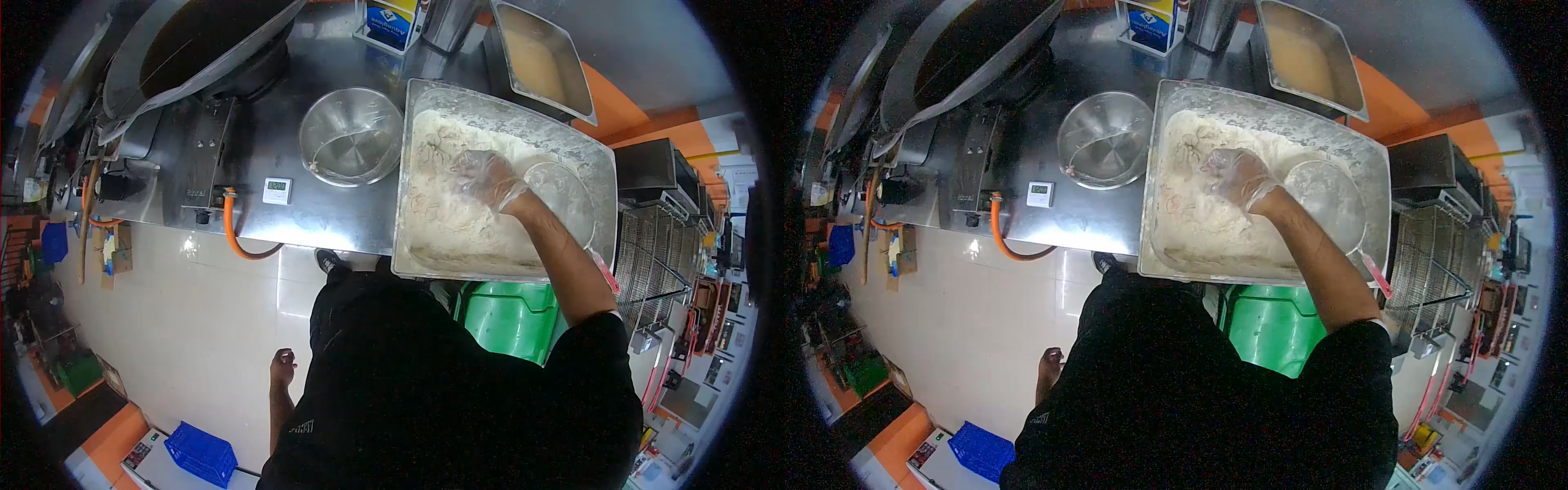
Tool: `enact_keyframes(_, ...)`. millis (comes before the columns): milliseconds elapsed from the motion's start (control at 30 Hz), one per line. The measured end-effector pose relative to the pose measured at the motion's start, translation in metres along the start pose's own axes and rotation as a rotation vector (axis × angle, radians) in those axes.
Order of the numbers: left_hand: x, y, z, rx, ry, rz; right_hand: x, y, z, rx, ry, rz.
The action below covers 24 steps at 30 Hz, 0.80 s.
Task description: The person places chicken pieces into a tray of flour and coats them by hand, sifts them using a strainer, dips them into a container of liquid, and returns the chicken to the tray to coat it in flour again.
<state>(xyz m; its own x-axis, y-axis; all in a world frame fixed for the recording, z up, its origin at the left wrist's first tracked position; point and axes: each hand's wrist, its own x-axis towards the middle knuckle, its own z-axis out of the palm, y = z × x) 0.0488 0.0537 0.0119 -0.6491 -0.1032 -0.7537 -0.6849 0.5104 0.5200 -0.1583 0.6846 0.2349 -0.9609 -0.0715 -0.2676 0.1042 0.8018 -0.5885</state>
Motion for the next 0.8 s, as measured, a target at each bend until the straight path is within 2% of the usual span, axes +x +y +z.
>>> enact_keyframes(100, -0.006, 0.009, -0.001, 0.063, 0.026, -0.070, -0.001, 0.001, -0.001, 0.250, -0.036, -0.093)
enact_keyframes(200, -0.002, -0.012, -0.005, 0.058, 0.007, -0.035, -0.006, -0.037, -0.008, -0.102, -0.033, -0.196)
enact_keyframes(300, -0.005, -0.009, -0.004, 0.085, 0.000, -0.072, 0.000, -0.056, 0.015, -0.266, -0.085, -0.039)
enact_keyframes(333, -0.006, -0.007, -0.004, 0.107, -0.004, -0.065, 0.008, -0.060, 0.029, -0.417, -0.033, 0.002)
enact_keyframes(367, -0.008, -0.003, -0.004, 0.131, -0.011, -0.059, 0.017, -0.059, 0.049, -0.567, 0.018, 0.047)
enact_keyframes(433, -0.007, -0.003, -0.004, 0.164, -0.030, -0.049, 0.029, -0.034, 0.078, -0.676, -0.005, 0.094)
enact_keyframes(500, 0.001, -0.016, -0.011, 0.183, -0.043, -0.041, 0.050, -0.007, 0.095, -0.586, -0.145, 0.087)
enact_keyframes(600, 0.006, -0.031, -0.014, -0.023, 0.022, -0.019, 0.035, -0.032, 0.050, -0.478, -0.134, 0.074)
enact_keyframes(733, -0.013, -0.026, -0.011, 0.018, 0.052, -0.070, 0.014, -0.074, -0.003, -0.528, -0.159, 0.223)
enact_keyframes(800, -0.014, -0.036, -0.009, 0.024, 0.038, -0.063, 0.016, -0.050, -0.007, -0.382, -0.132, 0.071)
